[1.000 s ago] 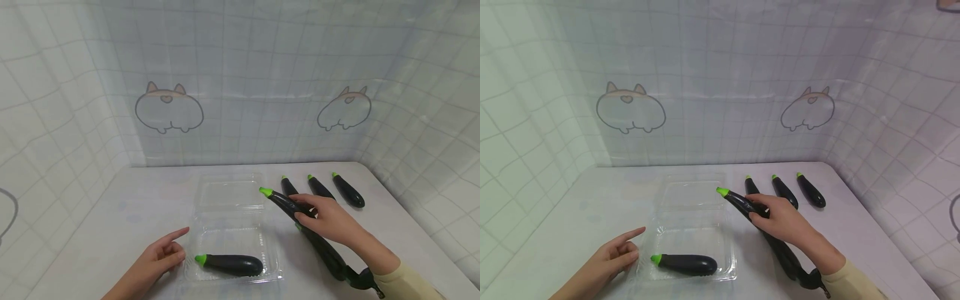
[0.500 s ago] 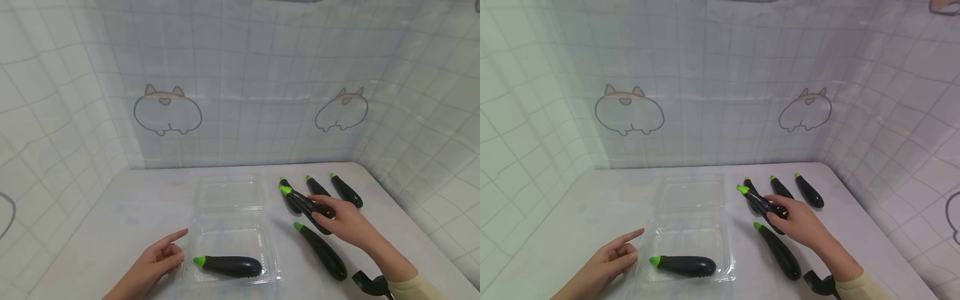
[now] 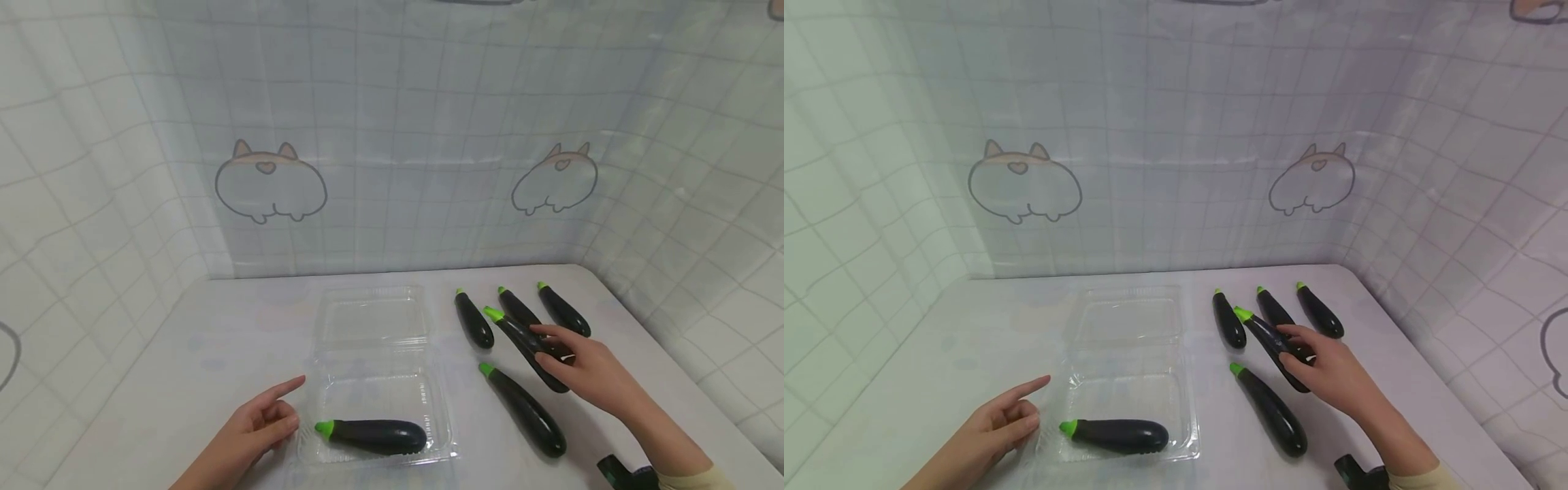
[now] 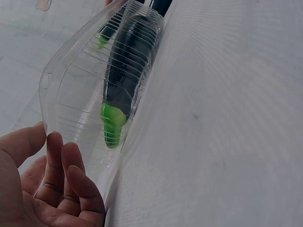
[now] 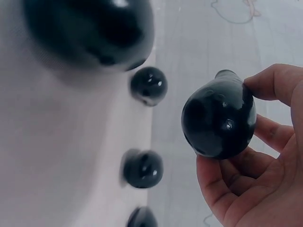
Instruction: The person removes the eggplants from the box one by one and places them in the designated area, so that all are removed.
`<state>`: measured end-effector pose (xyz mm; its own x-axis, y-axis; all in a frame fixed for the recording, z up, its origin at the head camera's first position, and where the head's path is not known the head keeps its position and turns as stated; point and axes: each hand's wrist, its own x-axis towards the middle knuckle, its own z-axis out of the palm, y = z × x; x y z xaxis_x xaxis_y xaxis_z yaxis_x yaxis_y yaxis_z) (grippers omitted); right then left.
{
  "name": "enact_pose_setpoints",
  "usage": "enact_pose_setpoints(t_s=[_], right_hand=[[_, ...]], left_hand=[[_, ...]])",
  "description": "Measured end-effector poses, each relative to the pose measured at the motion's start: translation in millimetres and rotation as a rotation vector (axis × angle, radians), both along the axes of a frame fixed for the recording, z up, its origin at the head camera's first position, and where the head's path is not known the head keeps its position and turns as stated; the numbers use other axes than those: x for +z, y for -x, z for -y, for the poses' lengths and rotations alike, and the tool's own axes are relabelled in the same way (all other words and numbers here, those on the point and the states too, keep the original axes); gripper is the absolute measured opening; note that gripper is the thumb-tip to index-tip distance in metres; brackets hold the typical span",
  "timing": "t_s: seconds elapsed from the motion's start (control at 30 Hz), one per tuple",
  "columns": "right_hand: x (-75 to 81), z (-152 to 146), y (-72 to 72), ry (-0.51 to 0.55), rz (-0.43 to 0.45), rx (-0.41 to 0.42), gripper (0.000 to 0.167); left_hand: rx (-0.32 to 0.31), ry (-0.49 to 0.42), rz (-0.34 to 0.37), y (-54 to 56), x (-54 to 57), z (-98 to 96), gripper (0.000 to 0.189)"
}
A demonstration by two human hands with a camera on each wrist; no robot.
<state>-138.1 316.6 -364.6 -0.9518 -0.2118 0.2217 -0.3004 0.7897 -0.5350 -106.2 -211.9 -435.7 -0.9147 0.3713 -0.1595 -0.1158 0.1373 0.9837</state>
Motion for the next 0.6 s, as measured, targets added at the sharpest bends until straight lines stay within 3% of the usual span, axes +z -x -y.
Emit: enact_pose_setpoints(t_s=[0.2,0.6], right_hand=[[-4.7,-12,-5.7,0.013,0.046,-0.059,0.044],[-18.5,-34,-16.0,0.024,0.065,-0.101,0.043]], left_hand=[[0.004,0.010,-0.006,-1.0,0.3,-0.7,0.064],[-0.001,0.004,-0.016,2.1,-5.1,0.9,0.063]])
